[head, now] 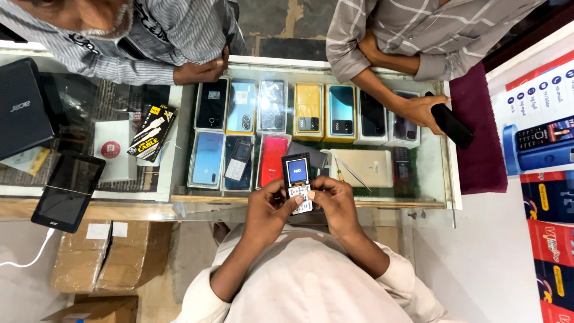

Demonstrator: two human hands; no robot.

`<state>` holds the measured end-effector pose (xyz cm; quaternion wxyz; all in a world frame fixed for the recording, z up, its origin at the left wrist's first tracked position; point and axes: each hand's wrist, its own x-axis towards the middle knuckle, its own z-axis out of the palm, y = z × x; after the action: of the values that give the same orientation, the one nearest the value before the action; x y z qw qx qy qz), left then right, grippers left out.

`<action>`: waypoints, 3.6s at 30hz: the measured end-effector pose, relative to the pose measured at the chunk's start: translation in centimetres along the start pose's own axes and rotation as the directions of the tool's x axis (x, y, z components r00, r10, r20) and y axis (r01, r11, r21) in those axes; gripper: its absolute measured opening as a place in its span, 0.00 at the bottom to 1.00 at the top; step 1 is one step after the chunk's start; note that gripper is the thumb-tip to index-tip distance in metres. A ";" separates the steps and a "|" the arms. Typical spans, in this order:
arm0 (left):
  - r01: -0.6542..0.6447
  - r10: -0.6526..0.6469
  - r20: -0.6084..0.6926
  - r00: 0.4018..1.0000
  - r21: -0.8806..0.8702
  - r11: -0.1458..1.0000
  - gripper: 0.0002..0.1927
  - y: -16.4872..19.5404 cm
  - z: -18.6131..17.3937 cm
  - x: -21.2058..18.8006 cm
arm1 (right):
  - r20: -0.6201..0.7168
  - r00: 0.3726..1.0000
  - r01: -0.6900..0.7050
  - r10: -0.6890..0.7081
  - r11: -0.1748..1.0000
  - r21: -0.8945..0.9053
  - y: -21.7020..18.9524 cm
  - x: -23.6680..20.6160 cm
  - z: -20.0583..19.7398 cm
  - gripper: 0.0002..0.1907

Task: The person holds a small feature phone, opens its back cover, removes and reinserts the battery, presses the keypad to power and test it, and uses a small screwdriver on the phone. They then connect a charging cable to the phone and continue pressing its keys while standing at a glass display counter.

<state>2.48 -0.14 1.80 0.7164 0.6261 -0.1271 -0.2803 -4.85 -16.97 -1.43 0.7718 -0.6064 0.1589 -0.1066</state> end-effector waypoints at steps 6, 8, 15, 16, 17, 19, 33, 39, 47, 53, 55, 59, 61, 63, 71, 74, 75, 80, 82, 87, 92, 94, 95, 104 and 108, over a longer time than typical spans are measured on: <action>-0.004 0.004 -0.001 1.000 -0.004 1.000 0.09 0.4 -0.1 -0.5 | -0.012 1.000 -0.026 0.026 0.999 0.035 -0.1 -0.4 0.3 0.03; -0.011 0.011 0.005 1.000 -0.021 1.000 0.10 0.5 -0.2 -0.5 | -0.017 1.000 -0.025 0.026 0.999 0.039 -0.1 -0.5 0.4 0.03; -0.002 0.002 -0.008 1.000 -0.003 1.000 0.09 0.2 -0.3 -0.9 | -0.024 0.999 -0.025 0.026 0.999 0.039 -0.2 -0.7 0.6 0.03; 0.002 -0.002 -0.008 1.000 -0.004 1.000 0.09 0.1 -0.3 -1.0 | -0.023 0.999 -0.029 0.030 0.999 0.041 -0.2 -0.8 0.6 0.03; 0.002 -0.002 -0.008 1.000 -0.005 1.000 0.09 0.0 -0.3 -1.0 | -0.015 1.000 -0.024 0.025 0.999 0.037 -0.2 -0.9 0.5 0.03; 0.006 -0.006 -0.013 1.000 -0.001 1.000 0.09 -0.1 -0.3 -1.0 | 0.001 1.000 -0.016 0.016 0.999 0.029 -0.3 -1.0 0.5 0.02; -0.008 0.008 -0.004 1.000 0.032 0.999 0.07 0.2 -0.1 -1.9 | -0.030 0.998 -0.056 0.056 0.998 0.004 -0.5 -2.1 0.4 0.01; -0.022 0.022 -0.006 1.000 -0.012 1.000 0.07 -1.3 -1.2 -2.4 | 0.019 0.992 -0.127 0.127 0.991 0.035 -0.1 -2.5 0.8 0.05; 0.011 -0.044 -0.201 0.979 -0.162 0.987 0.09 -4.0 -5.5 -2.6 | 0.199 0.974 -0.107 0.106 0.994 -0.008 -3.8 -1.5 5.1 0.30; -0.043 -0.049 -0.385 0.921 -0.226 0.973 0.11 -4.5 -9.3 -4.3 | 0.567 0.823 -0.290 0.023 0.875 0.387 -8.8 -1.9 9.2 0.57; -0.033 -0.066 -0.404 0.912 -0.234 0.972 0.12 -4.4 -10.0 -4.7 | 0.485 0.873 -0.130 -0.056 0.931 0.341 -9.5 -2.0 10.1 0.57; -0.056 -0.069 -0.385 0.920 -0.303 0.951 0.12 -4.3 -11.0 -5.3 | 0.080 0.944 0.270 -0.321 0.887 0.374 -12.7 -0.2 8.8 0.55; -0.061 -0.068 -0.379 0.923 -0.319 0.946 0.12 -4.4 -11.0 -5.3 | 0.136 0.960 0.171 -0.243 0.900 0.402 -14.2 -0.1 8.8 0.58; -0.084 -0.047 -0.373 0.927 -0.327 0.941 0.12 -4.2 -11.6 -4.8 | 0.239 0.961 0.022 -0.141 0.898 0.439 -15.3 0.0 10.3 0.62; -0.158 0.014 -0.426 0.905 -0.303 0.940 0.13 -3.3 -12.4 -4.1 | 0.595 0.804 -0.340 -0.017 0.807 0.483 -14.6 0.0 19.5 0.68; -0.183 0.026 -0.458 0.889 -0.303 0.935 0.13 -2.9 -13.6 -4.4 | 0.586 0.810 -0.361 0.020 0.804 0.473 -12.6 -0.4 19.2 0.67; -0.167 0.025 -0.457 0.889 -0.273 0.948 0.13 -2.8 -14.2 -4.5 | 0.522 0.852 -0.325 0.021 0.805 0.497 -11.8 -0.3 18.8 0.66; -0.107 -0.002 -0.407 0.913 -0.244 0.964 0.10 -2.7 -17.3 -5.4 | 0.042 0.989 0.104 -0.139 0.877 0.469 -9.5 0.8 12.7 0.58; -0.077 -0.026 -0.382 0.924 -0.252 0.965 0.11 -2.7 -17.9 -5.3 | -0.041 0.981 0.186 -0.190 0.855 0.485 -8.4 1.7 11.6 0.56; -0.038 -0.035 -0.290 0.956 -0.244 0.969 0.13 -2.3 -16.3 -4.2 | 0.218 0.965 -0.253 0.147 0.741 0.622 -5.5 0.2 15.2 0.62; -0.083 0.027 -0.253 0.967 -0.212 0.974 0.14 -3.5 -13.8 -3.3 | 0.709 0.691 -0.653 -0.140 0.297 0.696 -9.5 -4.1 13.4 0.68; -0.056 -0.007 -0.295 0.955 -0.202 0.978 0.15 -4.4 -12.3 -2.6 | 0.733 0.655 -0.617 -0.182 0.431 0.658 -11.5 -4.5 11.3 0.68; -0.036 -0.034 -0.318 0.947 -0.210 0.977 0.16 -5.0 -11.0 -2.5 | 0.702 0.699 -0.571 -0.134 0.487 0.661 -12.3 -4.9 10.2 0.68; -0.191 0.023 -0.468 0.884 -0.316 0.929 0.15 -6.1 0.1 0.2 | 0.470 0.881 -0.153 0.050 0.971 0.184 -9.5 3.7 3.0 0.36; -0.189 0.013 -0.476 0.879 -0.324 0.927 0.11 -5.4 2.0 0.1 | 0.357 0.916 -0.034 0.182 0.923 -0.383 -3.5 3.8 -1.2 0.25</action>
<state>0.19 -2.15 -3.10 0.8421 0.5250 0.0693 -0.1018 -1.67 -20.22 1.29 0.6646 -0.7397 0.0550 0.0900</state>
